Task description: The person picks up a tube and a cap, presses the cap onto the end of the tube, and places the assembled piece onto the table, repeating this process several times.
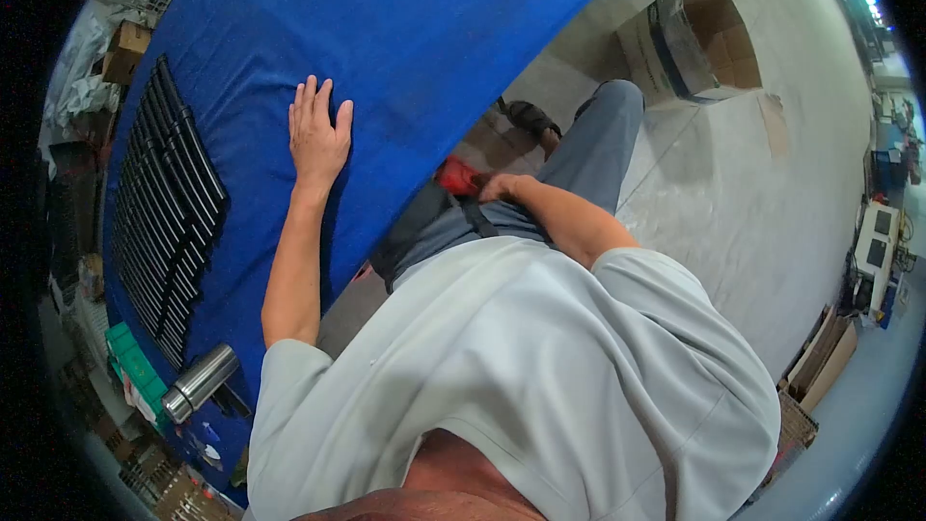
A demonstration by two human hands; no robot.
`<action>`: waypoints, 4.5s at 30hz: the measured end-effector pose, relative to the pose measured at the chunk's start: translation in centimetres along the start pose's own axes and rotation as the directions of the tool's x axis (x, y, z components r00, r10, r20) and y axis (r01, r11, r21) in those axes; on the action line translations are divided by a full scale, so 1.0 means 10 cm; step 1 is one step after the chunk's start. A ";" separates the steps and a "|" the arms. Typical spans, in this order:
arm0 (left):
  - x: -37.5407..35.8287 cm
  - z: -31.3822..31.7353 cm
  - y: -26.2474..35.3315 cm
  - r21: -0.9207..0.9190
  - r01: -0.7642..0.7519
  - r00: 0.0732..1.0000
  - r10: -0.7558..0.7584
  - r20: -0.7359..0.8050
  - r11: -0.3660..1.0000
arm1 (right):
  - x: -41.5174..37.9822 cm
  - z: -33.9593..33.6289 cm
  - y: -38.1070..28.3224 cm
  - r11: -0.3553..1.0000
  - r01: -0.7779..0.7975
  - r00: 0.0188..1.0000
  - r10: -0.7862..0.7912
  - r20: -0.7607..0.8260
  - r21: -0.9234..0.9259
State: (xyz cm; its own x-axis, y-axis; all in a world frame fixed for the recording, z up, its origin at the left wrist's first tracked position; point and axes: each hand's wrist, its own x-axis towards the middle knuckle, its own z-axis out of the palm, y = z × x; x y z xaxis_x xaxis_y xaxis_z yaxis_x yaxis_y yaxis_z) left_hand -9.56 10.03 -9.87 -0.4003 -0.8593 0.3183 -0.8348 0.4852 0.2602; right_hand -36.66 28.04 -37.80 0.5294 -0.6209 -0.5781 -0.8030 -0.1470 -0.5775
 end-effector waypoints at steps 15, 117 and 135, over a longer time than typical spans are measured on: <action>0.00 -0.07 0.04 0.009 0.001 0.999 -0.001 0.035 1.000 | -0.11 -0.20 -0.19 0.996 0.076 0.985 -0.083 0.154 0.046; 3.14 1.46 0.85 0.090 0.104 0.982 -0.089 -0.164 0.990 | -1.39 -4.39 0.42 0.878 0.476 0.614 -0.366 -0.699 -0.041; 3.14 1.34 0.90 0.037 0.271 0.959 -0.266 -0.097 0.962 | -1.69 -4.90 1.32 0.967 -0.203 0.325 -0.080 -0.942 -0.152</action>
State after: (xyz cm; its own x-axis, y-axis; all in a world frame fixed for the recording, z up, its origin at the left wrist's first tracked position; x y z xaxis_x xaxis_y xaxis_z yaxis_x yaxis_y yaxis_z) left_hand -34.72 -14.72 -9.73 -0.1248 -0.9377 0.3242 -0.9254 0.2279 0.3028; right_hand -69.65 -1.14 -7.41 -0.0218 -0.9157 0.4013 -0.9257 -0.1332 -0.3542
